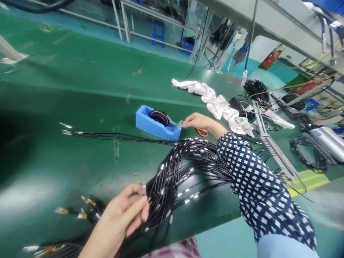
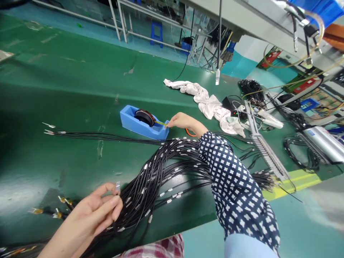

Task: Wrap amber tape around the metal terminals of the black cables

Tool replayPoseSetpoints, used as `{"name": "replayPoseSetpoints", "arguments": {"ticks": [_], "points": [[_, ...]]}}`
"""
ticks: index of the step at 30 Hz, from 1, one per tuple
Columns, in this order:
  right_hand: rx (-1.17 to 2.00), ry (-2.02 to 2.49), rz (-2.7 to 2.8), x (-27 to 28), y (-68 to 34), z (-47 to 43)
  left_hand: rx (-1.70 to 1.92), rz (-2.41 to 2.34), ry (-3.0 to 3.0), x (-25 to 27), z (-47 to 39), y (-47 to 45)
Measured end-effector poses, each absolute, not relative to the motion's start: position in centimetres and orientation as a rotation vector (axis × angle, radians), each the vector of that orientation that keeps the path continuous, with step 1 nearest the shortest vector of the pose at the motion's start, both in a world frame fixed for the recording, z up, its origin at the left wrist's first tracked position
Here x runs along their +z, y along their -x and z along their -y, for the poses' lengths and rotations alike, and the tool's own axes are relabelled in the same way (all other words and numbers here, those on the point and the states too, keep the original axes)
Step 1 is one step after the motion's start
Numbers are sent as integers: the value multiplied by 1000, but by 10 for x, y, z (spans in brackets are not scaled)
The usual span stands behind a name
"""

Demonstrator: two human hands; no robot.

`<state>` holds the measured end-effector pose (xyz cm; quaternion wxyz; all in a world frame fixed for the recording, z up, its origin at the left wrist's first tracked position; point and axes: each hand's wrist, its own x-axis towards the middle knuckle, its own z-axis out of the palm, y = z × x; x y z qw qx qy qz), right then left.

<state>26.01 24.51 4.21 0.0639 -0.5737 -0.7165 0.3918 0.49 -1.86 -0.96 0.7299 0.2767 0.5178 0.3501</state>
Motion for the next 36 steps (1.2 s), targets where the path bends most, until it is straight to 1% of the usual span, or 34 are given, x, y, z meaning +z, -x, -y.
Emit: {"name": "replayPoseSetpoints", "arguments": {"ticks": [11,23,31,36], "points": [[1250,1756,2058,33,-263,-250,760,-1186,-663,-10,17,-3],[1342,1797,1983,41,-254,-247,748,-1191,-661,-21,17,6],[1236,1800,1900,35,-254,-238,714,-1232,-759,-17,11,1],[1198,1822,1888,35,-253,-234,736,-1246,-714,-12,12,-7]]}}
